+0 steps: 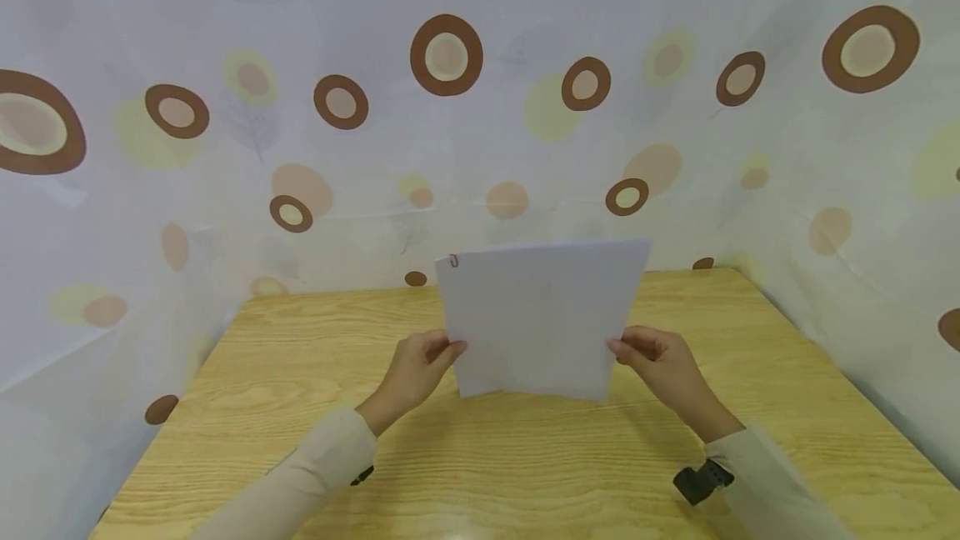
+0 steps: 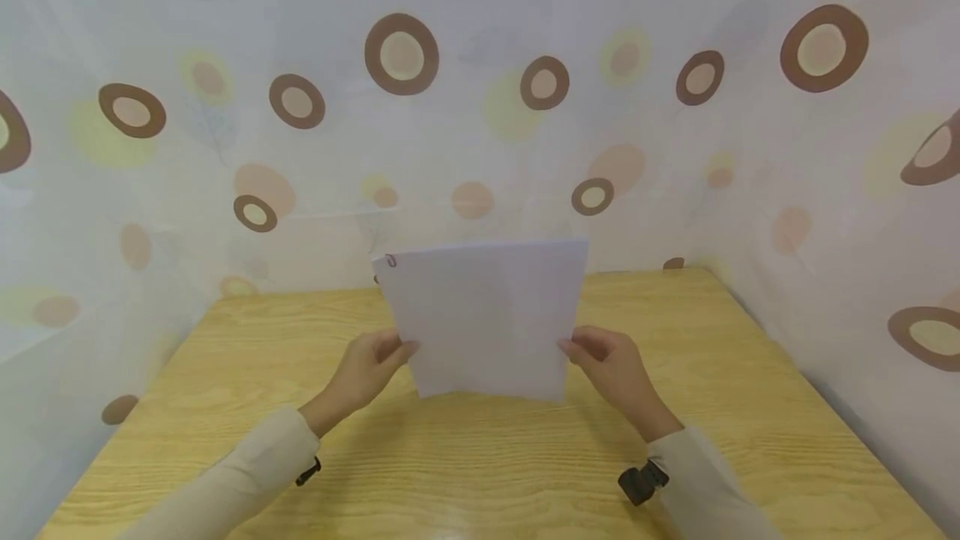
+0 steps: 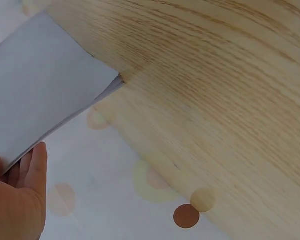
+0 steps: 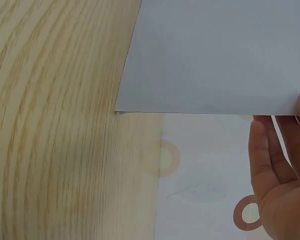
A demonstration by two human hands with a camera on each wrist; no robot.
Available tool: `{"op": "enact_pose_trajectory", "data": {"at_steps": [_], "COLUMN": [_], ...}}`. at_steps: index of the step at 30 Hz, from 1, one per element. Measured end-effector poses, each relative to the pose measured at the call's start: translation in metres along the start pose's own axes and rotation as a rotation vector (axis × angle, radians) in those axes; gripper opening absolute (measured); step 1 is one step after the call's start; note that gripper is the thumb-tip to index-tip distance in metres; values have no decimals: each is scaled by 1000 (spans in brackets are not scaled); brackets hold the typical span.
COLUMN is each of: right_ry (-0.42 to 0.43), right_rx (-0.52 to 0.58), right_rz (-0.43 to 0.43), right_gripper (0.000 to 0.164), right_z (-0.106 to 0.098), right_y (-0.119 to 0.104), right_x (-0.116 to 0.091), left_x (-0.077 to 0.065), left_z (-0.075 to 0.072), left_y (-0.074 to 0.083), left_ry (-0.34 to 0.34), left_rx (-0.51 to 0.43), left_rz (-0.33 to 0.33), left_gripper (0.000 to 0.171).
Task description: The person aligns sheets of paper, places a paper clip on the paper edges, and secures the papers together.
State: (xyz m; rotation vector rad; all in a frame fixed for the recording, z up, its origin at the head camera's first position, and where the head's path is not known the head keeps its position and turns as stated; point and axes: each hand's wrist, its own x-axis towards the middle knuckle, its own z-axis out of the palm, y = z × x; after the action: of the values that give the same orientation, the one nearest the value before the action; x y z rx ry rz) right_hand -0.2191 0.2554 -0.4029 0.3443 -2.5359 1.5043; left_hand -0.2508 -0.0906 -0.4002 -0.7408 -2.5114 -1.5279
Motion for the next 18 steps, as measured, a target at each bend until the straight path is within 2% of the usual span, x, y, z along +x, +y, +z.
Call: {"op": "enact_pose_trajectory", "data": {"at_steps": [5, 8, 13, 18], "right_ry": [45, 69, 92, 95], "right_rx": [-1, -1, -6, -36], "right_rz": [-34, -40, -20, -12], "right_gripper": [24, 23, 24, 24], "right_z": [2, 3, 4, 5], "right_y": [0, -1, -3, 0], "right_x": [-2, -4, -4, -3], "left_x": [-3, -4, -6, -5], "left_z": [-2, -4, -5, -3], "left_y": [-2, 0, 4, 6], "left_ry": [-26, -56, -86, -101], "left_rx": [2, -6, 9, -20], "left_rz": [22, 22, 1, -40], "left_gripper": [18, 22, 33, 26]}}
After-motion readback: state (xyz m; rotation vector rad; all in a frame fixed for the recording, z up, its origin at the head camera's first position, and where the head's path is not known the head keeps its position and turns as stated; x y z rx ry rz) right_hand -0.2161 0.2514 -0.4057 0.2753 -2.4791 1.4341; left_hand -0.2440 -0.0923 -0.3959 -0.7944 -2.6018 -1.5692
